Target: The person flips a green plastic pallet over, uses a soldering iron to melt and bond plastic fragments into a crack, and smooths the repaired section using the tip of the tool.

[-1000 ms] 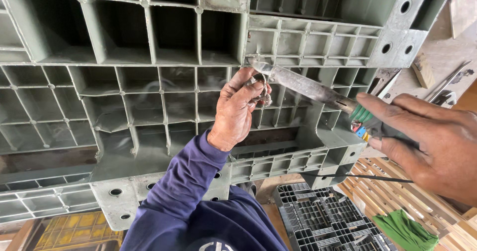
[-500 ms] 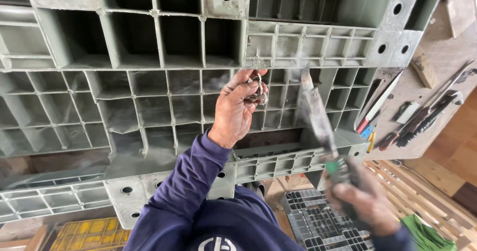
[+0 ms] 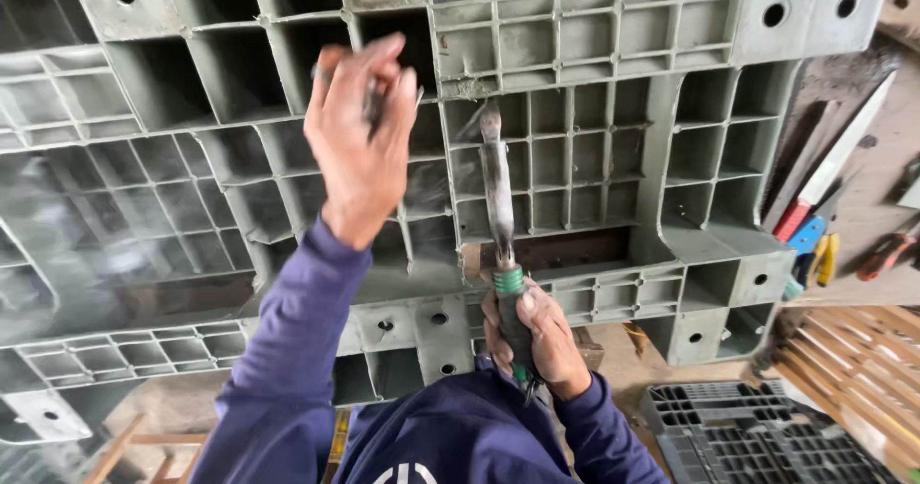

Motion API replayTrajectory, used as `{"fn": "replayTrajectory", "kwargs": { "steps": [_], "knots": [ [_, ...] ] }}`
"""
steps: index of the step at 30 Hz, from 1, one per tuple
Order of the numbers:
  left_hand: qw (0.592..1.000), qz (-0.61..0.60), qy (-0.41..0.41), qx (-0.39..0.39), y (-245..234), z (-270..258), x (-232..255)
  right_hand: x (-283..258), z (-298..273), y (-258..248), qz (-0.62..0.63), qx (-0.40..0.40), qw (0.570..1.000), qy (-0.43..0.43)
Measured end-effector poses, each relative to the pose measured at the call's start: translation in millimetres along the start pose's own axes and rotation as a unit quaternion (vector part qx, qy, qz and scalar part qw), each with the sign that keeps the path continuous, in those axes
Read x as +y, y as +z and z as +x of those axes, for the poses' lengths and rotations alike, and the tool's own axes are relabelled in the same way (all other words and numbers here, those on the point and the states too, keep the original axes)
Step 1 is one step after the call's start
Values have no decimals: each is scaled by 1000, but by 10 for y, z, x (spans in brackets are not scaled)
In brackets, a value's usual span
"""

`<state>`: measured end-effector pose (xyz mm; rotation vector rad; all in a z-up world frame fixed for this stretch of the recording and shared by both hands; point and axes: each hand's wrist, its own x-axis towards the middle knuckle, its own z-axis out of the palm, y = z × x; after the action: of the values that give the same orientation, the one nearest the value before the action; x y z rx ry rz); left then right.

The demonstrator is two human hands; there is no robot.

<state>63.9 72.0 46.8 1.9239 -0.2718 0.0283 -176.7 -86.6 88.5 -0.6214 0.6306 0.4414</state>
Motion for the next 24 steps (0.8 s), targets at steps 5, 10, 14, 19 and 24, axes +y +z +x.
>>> {"fn": "replayTrajectory", "kwargs": {
  "steps": [5, 10, 14, 19, 24],
  "knots": [
    [997, 22, 65, -37, 298, 390, -123, 46, 145, 79, 27, -17, 999, -3],
    [991, 82, 105, -31, 338, 398, -164, -2, 237, 183, 47, -33, 998, -5],
    [993, 75, 82, -28, 342, 387, -159, -39, 268, 164, 50, -29, 998, 2],
    [998, 32, 31, -33, 362, 386, -159, -82, 314, 180, 50, -32, 998, 0],
    [996, 37, 79, -28, 305, 424, -178, -108, 105, 166, 20, -21, 1000, 4]
  ]
}}
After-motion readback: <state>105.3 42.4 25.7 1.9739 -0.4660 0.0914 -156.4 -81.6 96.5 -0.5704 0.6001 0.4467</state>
